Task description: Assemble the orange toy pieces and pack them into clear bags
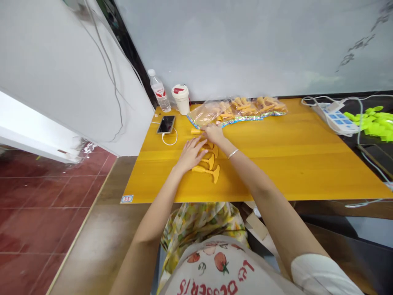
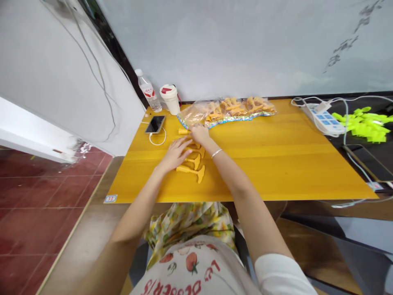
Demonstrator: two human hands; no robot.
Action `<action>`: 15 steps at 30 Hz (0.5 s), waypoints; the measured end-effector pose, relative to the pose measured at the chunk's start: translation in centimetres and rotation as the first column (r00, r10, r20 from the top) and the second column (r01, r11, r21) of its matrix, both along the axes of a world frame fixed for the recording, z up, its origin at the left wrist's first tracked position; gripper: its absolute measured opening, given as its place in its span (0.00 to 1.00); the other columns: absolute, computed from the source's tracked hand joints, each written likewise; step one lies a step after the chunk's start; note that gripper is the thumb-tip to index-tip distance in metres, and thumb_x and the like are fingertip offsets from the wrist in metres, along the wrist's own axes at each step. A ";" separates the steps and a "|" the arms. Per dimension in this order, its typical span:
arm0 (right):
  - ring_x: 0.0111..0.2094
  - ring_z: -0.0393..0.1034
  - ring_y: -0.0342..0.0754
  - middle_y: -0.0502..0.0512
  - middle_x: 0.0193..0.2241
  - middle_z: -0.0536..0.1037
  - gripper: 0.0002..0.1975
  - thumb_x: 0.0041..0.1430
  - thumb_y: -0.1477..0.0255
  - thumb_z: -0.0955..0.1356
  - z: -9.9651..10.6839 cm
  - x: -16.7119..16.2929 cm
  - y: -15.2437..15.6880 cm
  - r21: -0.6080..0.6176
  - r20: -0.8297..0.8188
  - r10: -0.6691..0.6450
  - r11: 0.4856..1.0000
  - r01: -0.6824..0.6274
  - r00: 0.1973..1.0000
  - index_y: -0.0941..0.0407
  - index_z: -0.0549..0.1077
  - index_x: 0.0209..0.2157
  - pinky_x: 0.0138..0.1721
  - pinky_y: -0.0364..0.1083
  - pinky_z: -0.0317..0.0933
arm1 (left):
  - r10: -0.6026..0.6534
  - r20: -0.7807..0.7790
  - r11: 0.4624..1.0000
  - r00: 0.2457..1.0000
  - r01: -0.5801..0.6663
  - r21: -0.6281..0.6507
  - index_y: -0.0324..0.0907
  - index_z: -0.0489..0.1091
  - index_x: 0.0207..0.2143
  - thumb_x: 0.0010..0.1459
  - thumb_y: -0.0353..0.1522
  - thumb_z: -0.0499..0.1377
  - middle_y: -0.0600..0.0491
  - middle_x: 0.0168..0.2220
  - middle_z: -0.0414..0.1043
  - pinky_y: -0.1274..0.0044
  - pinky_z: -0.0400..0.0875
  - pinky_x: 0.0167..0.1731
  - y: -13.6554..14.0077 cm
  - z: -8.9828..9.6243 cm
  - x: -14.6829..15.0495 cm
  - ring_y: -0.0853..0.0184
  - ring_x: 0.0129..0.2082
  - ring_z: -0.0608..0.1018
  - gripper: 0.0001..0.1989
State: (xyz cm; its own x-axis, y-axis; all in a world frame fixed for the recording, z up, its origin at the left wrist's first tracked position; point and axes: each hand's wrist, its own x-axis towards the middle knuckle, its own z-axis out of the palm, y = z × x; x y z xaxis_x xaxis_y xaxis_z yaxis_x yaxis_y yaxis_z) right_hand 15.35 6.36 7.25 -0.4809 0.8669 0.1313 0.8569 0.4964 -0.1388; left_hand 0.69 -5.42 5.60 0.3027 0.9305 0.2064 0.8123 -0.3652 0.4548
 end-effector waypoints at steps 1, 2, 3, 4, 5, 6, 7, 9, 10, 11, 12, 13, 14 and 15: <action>0.55 0.67 0.59 0.62 0.52 0.76 0.16 0.68 0.69 0.64 -0.3 -0.5 0.3 -0.036 0.012 0.035 0.999 -0.035 0.999 0.52 0.75 0.54 0.57 0.57 0.57 | 0.025 0.056 1.000 0.998 -0.025 0.006 0.45 0.58 0.66 0.68 0.45 0.49 0.42 0.70 0.51 0.58 0.48 0.68 -0.7 -0.2 -0.6 0.55 0.70 0.55 0.28; 0.57 0.66 0.59 0.62 0.53 0.76 0.17 0.68 0.68 0.64 -0.6 -0.8 0.5 -0.065 0.011 0.068 0.996 -0.067 0.998 0.52 0.75 0.55 0.58 0.58 0.56 | 0.052 0.116 0.998 0.992 -0.054 0.010 0.44 0.56 0.67 0.67 0.46 0.49 0.41 0.71 0.47 0.59 0.49 0.68 -1.5 -0.5 -1.2 0.56 0.71 0.53 0.30; 0.58 0.64 0.59 0.61 0.55 0.75 0.17 0.68 0.68 0.64 -0.8 -0.9 0.4 -0.079 -0.006 0.090 0.993 -0.090 0.996 0.52 0.74 0.56 0.60 0.58 0.55 | 0.085 0.179 0.996 0.980 -0.088 0.008 0.44 0.53 0.68 0.67 0.47 0.49 0.41 0.72 0.44 0.59 0.49 0.68 -2.2 -1.0 -1.6 0.57 0.72 0.51 0.31; 0.60 0.62 0.59 0.61 0.57 0.73 0.19 0.68 0.67 0.64 -1.0 -0.7 0.0 -0.080 -0.037 0.100 0.991 -0.103 0.994 0.53 0.72 0.58 0.61 0.59 0.53 | 0.123 0.238 0.992 0.963 -0.126 -0.001 0.45 0.50 0.69 0.67 0.48 0.49 0.41 0.72 0.42 0.60 0.49 0.69 -3.0 -1.6 -1.9 0.58 0.72 0.50 0.33; 0.62 0.60 0.58 0.62 0.60 0.71 0.21 0.69 0.66 0.63 -1.2 -0.4 -0.6 -0.070 -0.078 0.102 0.992 -0.108 0.992 0.54 0.70 0.60 0.63 0.59 0.51 | 0.165 0.292 0.986 0.942 -0.167 -0.020 0.45 0.48 0.69 0.67 0.49 0.49 0.41 0.73 0.41 0.60 0.48 0.69 -3.7 -2.2 -2.1 0.58 0.73 0.48 0.34; 0.64 0.57 0.58 0.62 0.62 0.68 0.23 0.70 0.64 0.62 -1.4 0.0 -1.5 -0.059 -0.124 0.102 0.992 -0.110 0.987 0.55 0.67 0.63 0.64 0.60 0.50 | 0.211 0.339 0.977 0.917 -0.207 -0.046 0.46 0.46 0.70 0.67 0.49 0.48 0.42 0.73 0.41 0.60 0.48 0.69 -4.4 -2.8 -2.0 0.59 0.73 0.48 0.35; 0.66 0.54 0.59 0.63 0.65 0.64 0.26 0.70 0.62 0.60 -1.5 0.4 -2.6 -0.054 -0.167 0.105 0.992 -0.115 0.980 0.56 0.63 0.65 0.65 0.60 0.48 | 0.256 0.380 0.966 0.889 -0.245 -0.077 0.47 0.45 0.70 0.67 0.50 0.48 0.42 0.73 0.41 0.60 0.47 0.69 -4.9 -3.4 -1.8 0.59 0.73 0.47 0.35; 0.70 0.45 0.59 0.63 0.69 0.55 0.31 0.71 0.58 0.57 -1.8 1.2 -5.4 -0.088 -0.220 0.134 0.984 -0.156 0.966 0.57 0.55 0.69 0.67 0.62 0.44 | 0.340 0.452 0.940 0.825 -0.305 -0.150 0.47 0.43 0.70 0.67 0.51 0.46 0.43 0.73 0.39 0.61 0.45 0.70 -5.6 -4.3 -1.2 0.60 0.73 0.45 0.36; 0.71 0.40 0.59 0.63 0.71 0.50 0.33 0.71 0.55 0.55 -1.9 1.5 -6.8 -0.118 -0.230 0.153 0.976 -0.184 0.961 0.57 0.51 0.70 0.67 0.64 0.42 | 0.379 0.485 0.925 0.788 -0.326 -0.193 0.47 0.42 0.71 0.67 0.51 0.46 0.44 0.74 0.36 0.61 0.43 0.71 -5.6 -4.5 -0.9 0.60 0.73 0.43 0.36; 0.72 0.36 0.60 0.62 0.72 0.45 0.35 0.71 0.52 0.54 -2.1 1.7 -8.2 -0.144 -0.230 0.165 0.969 -0.202 0.959 0.56 0.48 0.71 0.68 0.66 0.40 | 0.416 0.517 0.909 0.748 -0.341 -0.240 0.48 0.41 0.71 0.67 0.52 0.45 0.46 0.74 0.34 0.62 0.42 0.71 -5.4 -4.7 -0.6 0.61 0.74 0.42 0.36; 0.73 0.32 0.60 0.63 0.72 0.42 0.37 0.70 0.51 0.53 -2.4 1.7 -9.5 -0.166 -0.223 0.164 0.965 -0.203 0.961 0.57 0.46 0.71 0.68 0.67 0.38 | 0.449 0.543 0.893 0.709 -0.347 -0.286 0.48 0.40 0.71 0.67 0.52 0.43 0.48 0.74 0.32 0.62 0.40 0.71 -4.9 -4.7 -0.5 0.62 0.74 0.41 0.36; 0.73 0.30 0.61 0.64 0.72 0.39 0.39 0.70 0.49 0.52 -2.6 1.6 -10.5 -0.179 -0.212 0.158 0.964 -0.197 0.964 0.59 0.44 0.72 0.68 0.67 0.35 | 0.473 0.562 0.881 0.679 -0.342 -0.327 0.49 0.39 0.71 0.67 0.52 0.42 0.49 0.74 0.31 0.63 0.38 0.71 -4.1 -4.7 -0.4 0.63 0.74 0.40 0.36; 0.73 0.28 0.62 0.66 0.72 0.37 0.40 0.69 0.49 0.52 -2.9 1.5 -11.2 -0.183 -0.200 0.147 0.966 -0.184 0.969 0.61 0.43 0.72 0.68 0.68 0.33 | 0.476 0.573 0.878 0.667 -0.324 -0.353 0.48 0.38 0.71 0.67 0.53 0.39 0.50 0.74 0.30 0.63 0.37 0.72 -3.1 -4.7 -0.5 0.63 0.74 0.39 0.36; 0.72 0.27 0.62 0.67 0.72 0.36 0.41 0.69 0.48 0.52 -3.2 1.3 -11.7 -0.180 -0.188 0.133 0.969 -0.167 0.973 0.62 0.43 0.72 0.68 0.68 0.31 | 0.459 0.574 0.885 0.679 -0.292 -0.363 0.48 0.37 0.71 0.68 0.53 0.36 0.51 0.74 0.31 0.62 0.37 0.72 -2.0 -4.6 -0.7 0.63 0.73 0.38 0.36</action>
State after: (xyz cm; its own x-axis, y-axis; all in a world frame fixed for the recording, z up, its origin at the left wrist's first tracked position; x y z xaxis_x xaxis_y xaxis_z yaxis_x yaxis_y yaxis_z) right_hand 16.62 -5.30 4.06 -0.5920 0.8036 0.0614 0.7288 0.5664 -0.3847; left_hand 0.01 -7.40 0.99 -0.2053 0.9786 -0.0121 0.3512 0.0852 0.9324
